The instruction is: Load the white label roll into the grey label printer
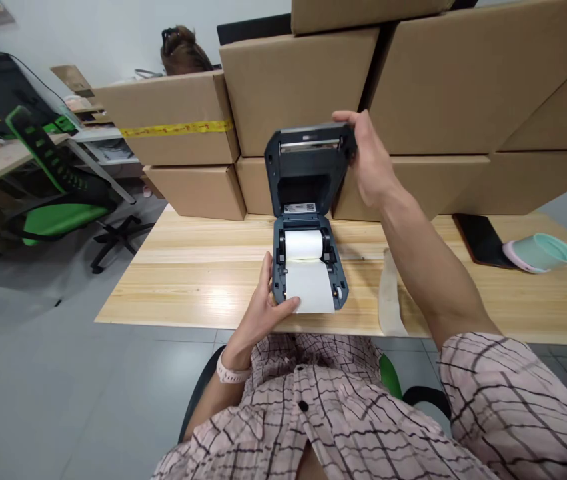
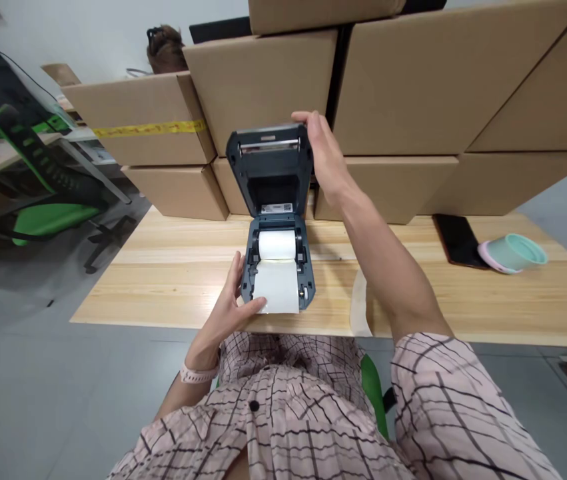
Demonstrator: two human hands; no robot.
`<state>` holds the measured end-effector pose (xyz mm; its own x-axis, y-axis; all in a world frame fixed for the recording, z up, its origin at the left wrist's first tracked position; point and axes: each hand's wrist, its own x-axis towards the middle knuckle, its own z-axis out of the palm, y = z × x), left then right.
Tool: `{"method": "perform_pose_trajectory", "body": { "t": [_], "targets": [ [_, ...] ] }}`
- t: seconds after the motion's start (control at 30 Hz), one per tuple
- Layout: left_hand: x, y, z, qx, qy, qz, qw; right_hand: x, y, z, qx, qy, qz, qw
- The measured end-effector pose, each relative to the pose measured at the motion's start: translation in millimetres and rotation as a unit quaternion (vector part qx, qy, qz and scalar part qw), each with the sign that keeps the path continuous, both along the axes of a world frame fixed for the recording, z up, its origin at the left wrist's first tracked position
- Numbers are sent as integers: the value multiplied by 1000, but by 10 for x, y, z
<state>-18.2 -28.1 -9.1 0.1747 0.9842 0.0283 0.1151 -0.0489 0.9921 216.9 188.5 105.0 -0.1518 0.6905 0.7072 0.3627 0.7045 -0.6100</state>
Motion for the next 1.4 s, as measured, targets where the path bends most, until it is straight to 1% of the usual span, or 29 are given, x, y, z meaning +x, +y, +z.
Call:
{"method": "perform_pose_trajectory", "body": {
  "t": [0.03, 0.1, 0.17, 0.2, 0.27, 0.3, 0.37, 0.47, 0.57, 0.77, 0.87, 0.93, 1.0, 1.07, 1.13, 1.17, 1.2, 1.3, 1.33, 1.4],
  "targets": [
    [-28, -6, 17, 14, -7, 13, 1000, 18, -227, -24, -1, 9, -2, 1000],
    [-93, 18, 54, 68, -26, 69, 995, 50, -739, -113, -5, 10, 7, 1000],
    [-141, 83, 86, 125, -43, 125, 983, 62, -1226, -271, 9, -38, 20, 999],
    [-150, 124, 96, 139, -47, 137, 980, 61, -1432, -370, 16, -71, 21, 997],
    [-129, 204, 98, 125, -46, 132, 982, 53, -1742, -580, 29, -136, 24, 990],
    [-102, 235, 89, 106, -43, 121, 986, 49, -1846, -676, 32, -162, 22, 986],
    [-33, 270, 54, 62, -40, 95, 993, 41, -1968, -821, 27, -198, 13, 980],
    [45, 260, -12, 19, -55, 50, 997, 30, -2019, -929, 21, -207, -1, 978],
    [64, 221, -60, 9, -76, 32, 997, 9, -2030, -999, 18, -189, -3, 982],
    [82, 158, -87, 25, -108, 55, 992, -54, -2095, -1176, 0, -163, -15, 987],
    [110, 150, -112, 34, -94, 53, 994, -75, -2106, -1239, 0, -151, -19, 988],
    [143, 165, -144, 53, -78, 59, 994, -87, -2097, -1281, -1, -146, -25, 989],
    [186, 194, -173, 87, -68, 79, 991, -102, -2080, -1320, 9, -137, -40, 990],
    [224, 216, -189, 117, -68, 98, 986, -123, -2061, -1345, 24, -128, -59, 990],
    [236, 191, -191, 128, -73, 107, 983, -145, -2046, -1350, 38, -119, -65, 990],
    [231, 149, -193, 129, -74, 117, 982, -155, -2041, -1346, 44, -114, -62, 991],
    [220, 86, -199, 134, -71, 142, 978, -164, -2037, -1340, 49, -107, -58, 991],
    [177, -197, -248, 151, -49, 256, 954, -185, -2029, -1323, 61, -80, -48, 994],
    [171, -296, -266, 139, -45, 267, 953, -189, -2027, -1322, 64, -72, -47, 994],
    [183, -452, -286, 48, -44, 213, 975, -195, -2024, -1326, 70, -60, -45, 995]
  ]
}}
